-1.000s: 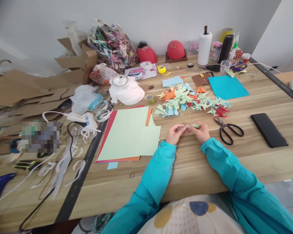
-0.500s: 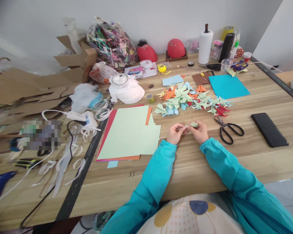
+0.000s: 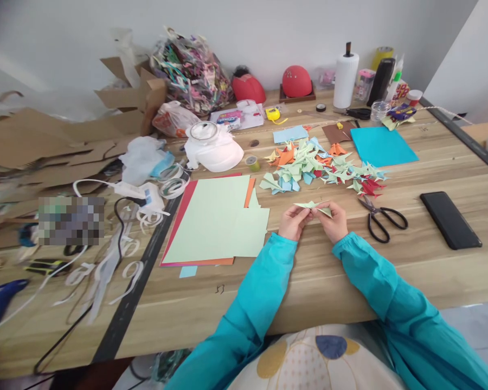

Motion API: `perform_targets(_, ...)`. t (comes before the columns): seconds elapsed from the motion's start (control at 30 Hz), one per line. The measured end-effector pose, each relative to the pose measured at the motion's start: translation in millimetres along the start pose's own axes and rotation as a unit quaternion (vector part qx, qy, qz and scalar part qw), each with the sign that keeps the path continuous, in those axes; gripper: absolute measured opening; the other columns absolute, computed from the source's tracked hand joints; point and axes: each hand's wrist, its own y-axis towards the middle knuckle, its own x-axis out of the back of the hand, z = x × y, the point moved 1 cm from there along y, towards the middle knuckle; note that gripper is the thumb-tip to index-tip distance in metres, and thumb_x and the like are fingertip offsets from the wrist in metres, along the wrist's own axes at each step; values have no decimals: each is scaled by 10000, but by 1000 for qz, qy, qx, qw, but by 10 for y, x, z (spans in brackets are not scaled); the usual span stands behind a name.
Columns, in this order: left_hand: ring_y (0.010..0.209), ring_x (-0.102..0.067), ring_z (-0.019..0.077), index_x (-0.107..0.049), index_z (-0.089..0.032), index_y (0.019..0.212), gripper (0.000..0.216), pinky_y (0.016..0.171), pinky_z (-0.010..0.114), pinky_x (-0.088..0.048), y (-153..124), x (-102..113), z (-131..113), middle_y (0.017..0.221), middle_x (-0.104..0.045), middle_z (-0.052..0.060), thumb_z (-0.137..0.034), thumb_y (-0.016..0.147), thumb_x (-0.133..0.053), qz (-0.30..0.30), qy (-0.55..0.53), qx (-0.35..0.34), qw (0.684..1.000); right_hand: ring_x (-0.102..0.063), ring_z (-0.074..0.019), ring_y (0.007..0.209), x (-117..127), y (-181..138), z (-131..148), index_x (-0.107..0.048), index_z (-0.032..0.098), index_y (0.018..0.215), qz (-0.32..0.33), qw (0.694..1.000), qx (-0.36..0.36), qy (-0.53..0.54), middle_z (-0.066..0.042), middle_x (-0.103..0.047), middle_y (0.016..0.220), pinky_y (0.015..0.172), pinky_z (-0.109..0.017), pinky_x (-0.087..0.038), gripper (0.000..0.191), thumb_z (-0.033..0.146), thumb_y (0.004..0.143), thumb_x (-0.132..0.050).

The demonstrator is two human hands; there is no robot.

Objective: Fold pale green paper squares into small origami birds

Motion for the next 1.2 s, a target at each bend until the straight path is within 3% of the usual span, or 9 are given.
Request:
perform_targets(0.27, 796, -638, 170, -574, -167, 783, 322, 716, 322, -507, 47, 57, -71, 815, -674, 28, -332, 572, -752, 11, -88, 17, 996, -492, -239, 1131, -2, -25, 97, -670, 270, 958, 157, 982, 94, -38, -56, -537, 1209, 995, -416, -359, 263, 380, 719, -661)
perform_targets(0.37, 779, -647, 185, -565, -162, 793, 333, 703, 325, -509, 42, 72, -104, 781, -674, 38, -357, 586, -739, 29, -61, 32, 997, -516, -232, 1089, 25, -24, 114, -693, 255, 876, 148, 986, 71, -35, -61, -573, 1122, 963, -398, -389, 241, 440, 773, -579)
perform_targets(0.5, 535, -610, 147, -574, -146, 762, 346, 576, 314, -512, 2, 77, -146, 610, -634, 7, -367, 564, -752, 85, -37, 97, 991, -599, -182, 862, 69, 17, 56, -639, 229, 851, 74, 996, -10, 46, -45, -615, 974, 783, -346, -486, 243, 436, 722, -635)
perform_targets(0.6, 446, -566, 128, -596, -125, 729, 333, 505, 299, -500, -24, 82, -159, 559, -616, 15, -361, 561, -758, 151, 1, 154, 976, -601, -147, 707, 78, 50, 19, -581, 240, 996, 108, 988, -60, 96, -10, -627, 823, 655, -306, -500, 398, 393, 652, -709)
perform_targets(0.7, 452, -574, 137, -609, -106, 683, 329, 501, 297, -503, -14, 92, -150, 569, -624, 40, -371, 561, -761, 184, 20, 175, 967, -567, -128, 558, 73, 60, 10, -609, 199, 830, 149, 981, -90, 89, 12, -610, 632, 551, -282, -482, 323, 399, 611, -735)
perform_targets(0.8, 478, -596, 161, -614, -105, 699, 429, 520, 317, -511, 27, 113, -132, 597, -645, 70, -507, 583, -707, 160, -14, 169, 972, -522, -111, 466, 77, 74, -8, -573, 183, 679, 104, 986, -97, 90, 26, -574, 512, 472, -260, -445, 300, 431, 609, -726)
perform_targets(0.9, 610, -645, 214, -622, -113, 771, 592, 591, 356, -527, 45, 130, -119, 689, -675, 113, -677, 596, -580, 144, -52, 172, 973, -508, -101, 443, 91, 101, -47, -565, 185, 712, 43, 990, -90, 100, 39, -562, 488, 458, -248, -437, 311, 442, 622, -714)
perform_targets(1.07, 727, -659, 215, -623, -120, 880, 499, 677, 355, -536, -1, 117, -121, 788, -691, 87, -426, 518, -778, 138, -2, 106, 985, -536, -107, 443, 91, 119, -92, -573, 185, 729, 31, 987, -102, 117, 21, -604, 531, 452, -252, -459, 312, 434, 616, -722)
perform_targets(1.2, 585, -637, 162, -633, -105, 787, 382, 600, 316, -539, -4, 111, -104, 673, -678, 50, -339, 528, -786, 86, 46, 89, 991, -528, -101, 421, 73, 97, -61, -569, 176, 700, 55, 985, -109, 119, 20, -603, 516, 434, -247, -451, 324, 435, 598, -734)
